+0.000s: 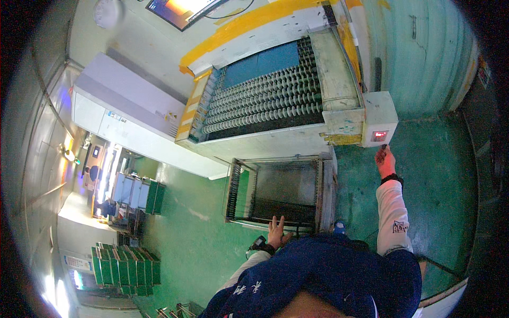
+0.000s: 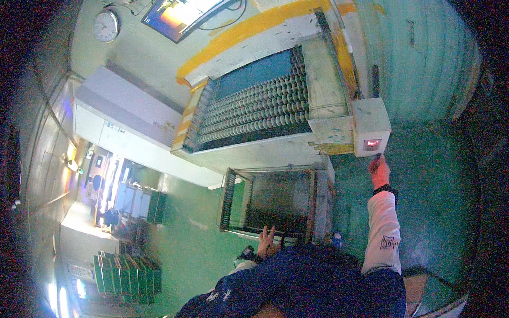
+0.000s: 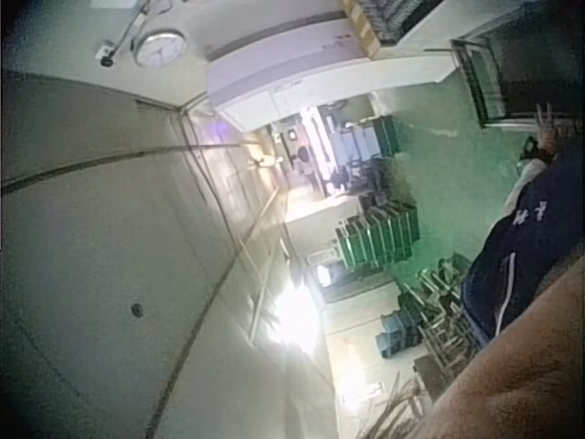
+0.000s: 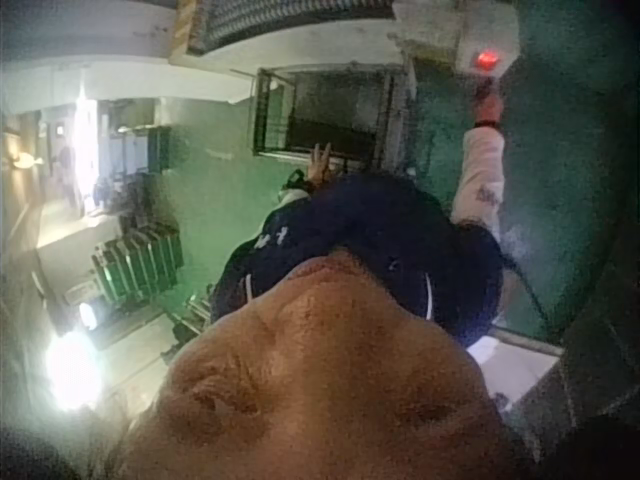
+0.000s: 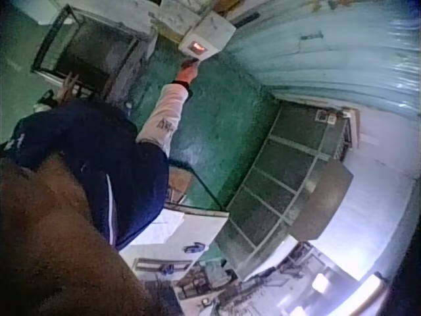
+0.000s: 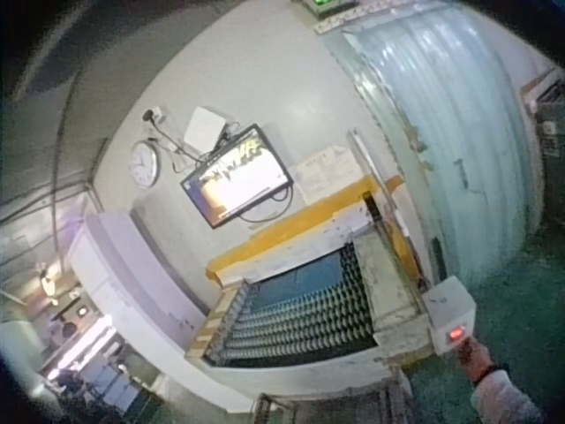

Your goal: Processing and organizing blue industrial panels using a machine and sorting racks.

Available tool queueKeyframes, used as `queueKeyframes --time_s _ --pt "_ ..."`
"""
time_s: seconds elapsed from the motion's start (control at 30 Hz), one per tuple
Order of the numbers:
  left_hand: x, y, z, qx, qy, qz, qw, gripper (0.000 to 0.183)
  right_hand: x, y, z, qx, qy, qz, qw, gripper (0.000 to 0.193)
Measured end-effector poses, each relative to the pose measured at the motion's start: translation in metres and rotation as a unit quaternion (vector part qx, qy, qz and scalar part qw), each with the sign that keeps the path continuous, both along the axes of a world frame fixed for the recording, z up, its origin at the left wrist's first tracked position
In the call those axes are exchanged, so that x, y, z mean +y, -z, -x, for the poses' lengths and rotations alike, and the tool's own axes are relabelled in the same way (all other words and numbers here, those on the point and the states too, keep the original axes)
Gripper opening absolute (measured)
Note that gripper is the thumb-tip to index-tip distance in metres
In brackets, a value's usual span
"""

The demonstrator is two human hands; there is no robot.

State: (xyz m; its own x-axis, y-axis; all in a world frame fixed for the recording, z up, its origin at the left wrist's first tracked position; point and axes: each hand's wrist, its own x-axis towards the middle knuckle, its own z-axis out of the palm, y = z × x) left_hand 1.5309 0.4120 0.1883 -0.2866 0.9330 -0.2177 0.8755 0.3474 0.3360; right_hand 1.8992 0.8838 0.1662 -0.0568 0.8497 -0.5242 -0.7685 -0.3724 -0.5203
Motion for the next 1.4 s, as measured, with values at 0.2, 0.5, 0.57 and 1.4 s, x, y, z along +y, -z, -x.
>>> queueKeyframes --time_s 0.2,0.5,0.57,1.4 --pt "-0.006 -0.006 -0.01 -0.008 -0.026 0.042 0.999 0.097 -0.014 -0.009 0.002 -0.031 0.002 0.023 0.999 0.023" --pt "0.017 0.0 -0.005 0.049 0.018 0.106 0.993 0.1 0.004 0.053 -0.025 -0.239 -0.036 -0.174 0.955 0.024" --pt "0.007 -0.013 -0.01 0.048 -0.035 0.136 0.989 0.099 -0.004 -0.004 0.014 -0.041 -0.029 -0.004 0.999 0.026" --pt "0.018 -0.038 -0.03 -0.003 -0.088 0.125 0.988 0.092 -0.016 -0.02 0.005 -0.025 0.026 0.023 0.999 0.029"
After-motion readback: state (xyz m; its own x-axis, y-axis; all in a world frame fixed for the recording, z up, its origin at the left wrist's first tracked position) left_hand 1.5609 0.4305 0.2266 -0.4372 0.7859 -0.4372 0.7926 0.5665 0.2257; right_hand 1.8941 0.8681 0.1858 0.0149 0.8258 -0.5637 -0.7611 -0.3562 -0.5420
